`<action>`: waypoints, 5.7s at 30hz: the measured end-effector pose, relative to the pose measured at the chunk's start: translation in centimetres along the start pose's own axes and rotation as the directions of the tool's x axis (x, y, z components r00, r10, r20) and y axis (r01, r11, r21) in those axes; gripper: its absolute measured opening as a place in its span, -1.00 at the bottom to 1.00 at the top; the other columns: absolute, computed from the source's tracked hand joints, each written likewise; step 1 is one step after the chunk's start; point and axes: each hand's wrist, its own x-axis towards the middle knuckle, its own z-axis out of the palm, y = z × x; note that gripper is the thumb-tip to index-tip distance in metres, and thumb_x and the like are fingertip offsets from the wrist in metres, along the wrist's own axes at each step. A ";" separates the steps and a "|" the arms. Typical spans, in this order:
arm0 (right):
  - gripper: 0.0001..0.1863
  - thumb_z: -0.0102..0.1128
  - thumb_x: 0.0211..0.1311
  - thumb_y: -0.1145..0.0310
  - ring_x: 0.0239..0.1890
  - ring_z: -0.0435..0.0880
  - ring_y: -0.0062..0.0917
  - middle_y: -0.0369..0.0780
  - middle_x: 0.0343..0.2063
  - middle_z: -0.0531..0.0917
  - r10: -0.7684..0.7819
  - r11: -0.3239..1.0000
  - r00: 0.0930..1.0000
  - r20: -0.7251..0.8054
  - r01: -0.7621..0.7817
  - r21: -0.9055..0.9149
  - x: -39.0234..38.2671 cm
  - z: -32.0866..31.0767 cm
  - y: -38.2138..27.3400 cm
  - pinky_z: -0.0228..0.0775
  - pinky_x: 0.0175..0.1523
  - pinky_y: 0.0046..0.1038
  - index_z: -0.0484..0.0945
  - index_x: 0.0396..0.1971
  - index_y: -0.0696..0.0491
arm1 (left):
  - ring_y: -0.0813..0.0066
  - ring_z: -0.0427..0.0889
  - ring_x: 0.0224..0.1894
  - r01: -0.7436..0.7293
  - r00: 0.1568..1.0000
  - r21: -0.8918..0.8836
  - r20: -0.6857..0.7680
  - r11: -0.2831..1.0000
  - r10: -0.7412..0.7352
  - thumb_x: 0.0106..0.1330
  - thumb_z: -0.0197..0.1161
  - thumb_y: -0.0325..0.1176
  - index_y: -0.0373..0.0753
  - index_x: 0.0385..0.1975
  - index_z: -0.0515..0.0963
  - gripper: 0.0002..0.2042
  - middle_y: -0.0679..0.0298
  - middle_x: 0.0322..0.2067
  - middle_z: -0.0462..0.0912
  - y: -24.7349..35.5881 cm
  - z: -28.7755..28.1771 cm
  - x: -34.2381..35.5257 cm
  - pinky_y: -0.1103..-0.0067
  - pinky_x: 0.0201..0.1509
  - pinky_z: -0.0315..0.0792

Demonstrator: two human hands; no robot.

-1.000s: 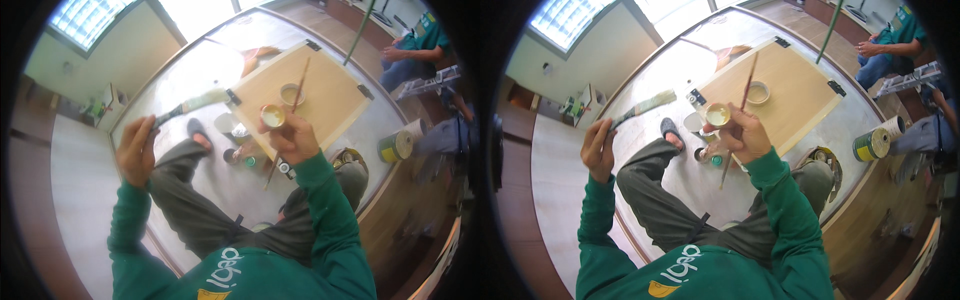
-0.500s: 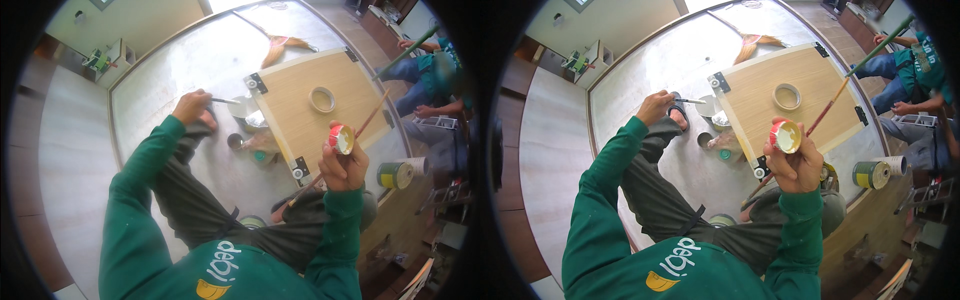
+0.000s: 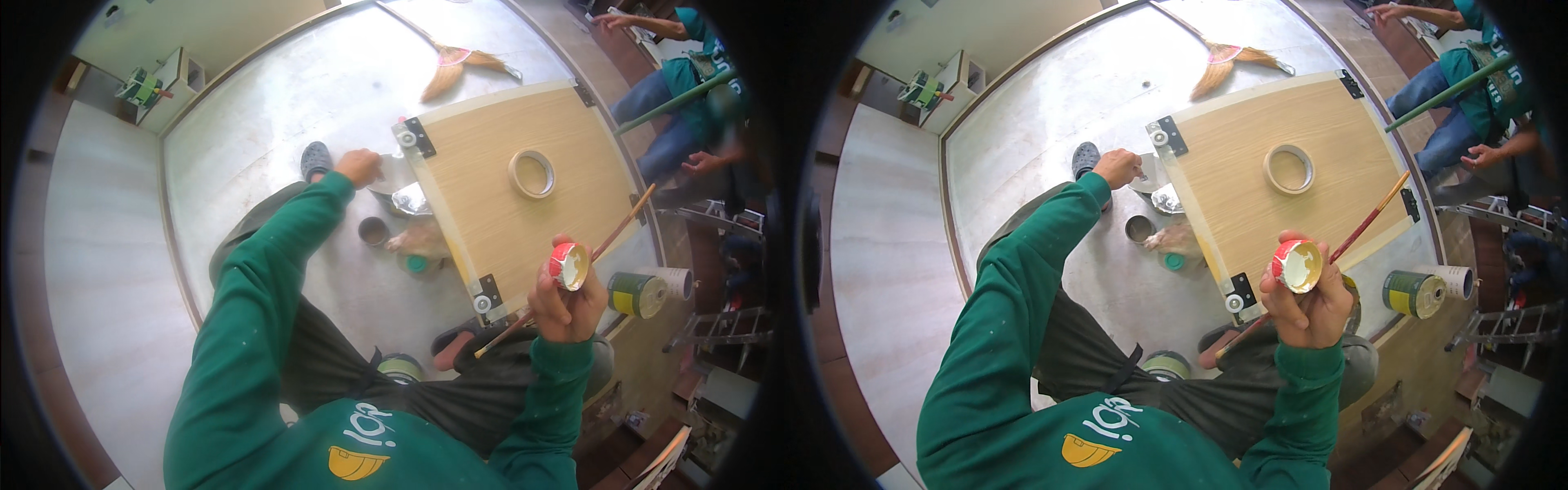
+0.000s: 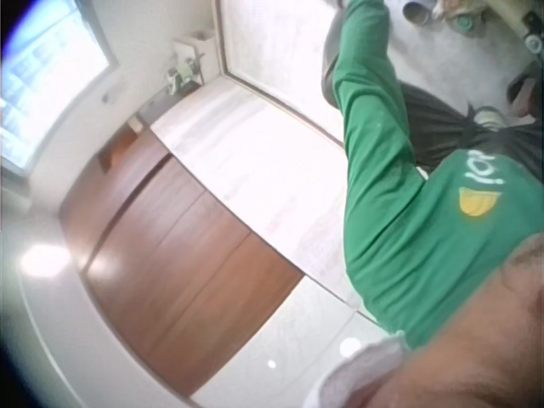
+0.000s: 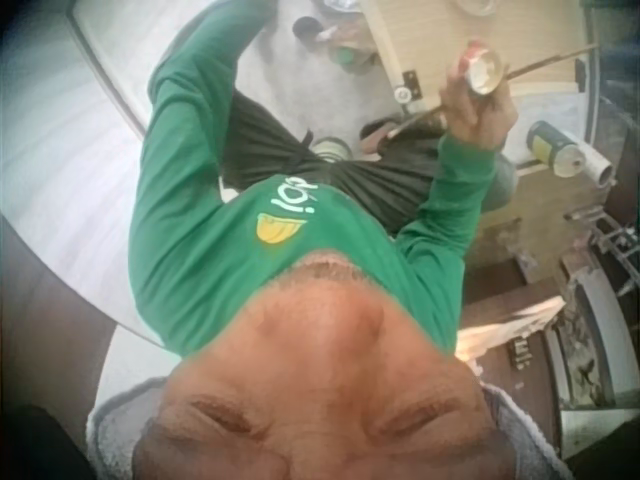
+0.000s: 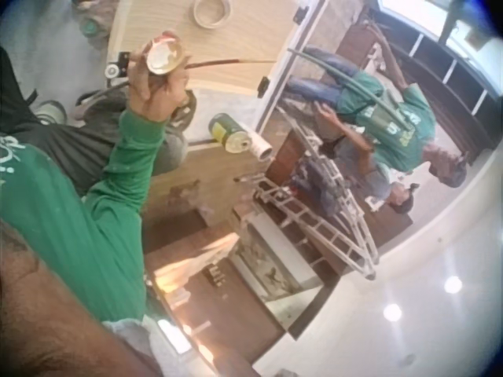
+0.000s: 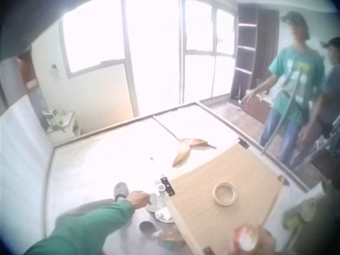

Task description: The person sits on the floor and mixes a yellowish liquid in a small container using a paintbrush. They repeatedly dip the brush into a larger paint can and stir the contents of the small container, occasionally using a syringe to transfer liquid.

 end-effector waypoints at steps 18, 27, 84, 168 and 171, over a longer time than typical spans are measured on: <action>-0.47 -0.25 0.64 0.06 -0.83 0.20 -0.74 0.02 -0.27 0.71 0.070 0.989 0.996 0.045 -0.064 -0.130 1.3 3.2 1.2 0.07 -0.59 -0.62 0.44 0.25 0.17 | 0.54 0.67 -0.33 -0.141 0.829 -0.580 -0.512 0.802 -0.224 0.19 0.49 -0.38 -0.33 -0.07 0.71 -0.68 0.21 -0.36 0.71 11.4 -15.8 -10.1 0.59 -0.22 0.52; -0.51 -0.15 0.61 0.08 -0.81 0.23 -0.75 -0.01 -0.26 0.74 0.091 0.977 0.996 -0.026 -0.094 -0.190 0.5 5.6 2.6 0.02 -0.68 -0.68 0.47 0.20 0.17 | 0.33 0.57 0.05 -0.650 0.760 -0.623 -0.539 0.435 0.364 0.06 0.50 -0.31 -0.36 0.21 0.54 -0.36 0.10 0.00 0.60 21.6 -20.0 -16.9 0.44 0.10 0.37; -0.23 -0.45 0.59 -0.24 -0.73 0.44 -0.47 -0.07 -0.57 0.63 -0.616 0.779 0.775 -0.144 0.571 -0.260 -4.8 6.7 -4.3 0.26 -0.58 -0.51 0.59 -0.29 0.13 | 0.30 0.76 -0.10 -0.380 0.891 -0.898 -0.420 -0.220 0.175 -0.02 0.63 -0.49 -0.44 -0.01 0.61 -0.48 0.05 -0.12 0.74 23.1 -19.3 -13.7 0.38 0.07 0.67; -0.84 0.44 0.16 0.52 -0.42 0.65 -0.53 -0.12 -0.43 0.73 -0.460 0.080 0.829 0.318 0.395 -0.915 -5.3 16.6 -4.0 0.42 -0.29 -0.53 0.72 -0.28 0.26 | 0.30 0.65 0.12 -0.109 0.841 -0.874 -0.335 -0.473 0.424 0.09 0.54 -0.58 -0.41 0.11 0.54 -0.47 0.06 0.06 0.65 20.2 -17.1 -13.4 0.37 0.25 0.56; -0.85 0.44 0.17 0.52 -0.42 0.65 -0.53 -0.11 -0.43 0.73 -0.464 0.064 0.837 0.290 0.359 -0.931 -5.0 17.0 -3.9 0.43 -0.28 -0.53 0.72 -0.29 0.27 | 0.29 0.63 0.14 -0.128 0.836 -0.877 -0.346 -0.462 0.425 0.10 0.54 -0.56 -0.39 0.12 0.54 -0.46 0.06 0.08 0.65 19.9 -16.7 -13.3 0.36 0.29 0.52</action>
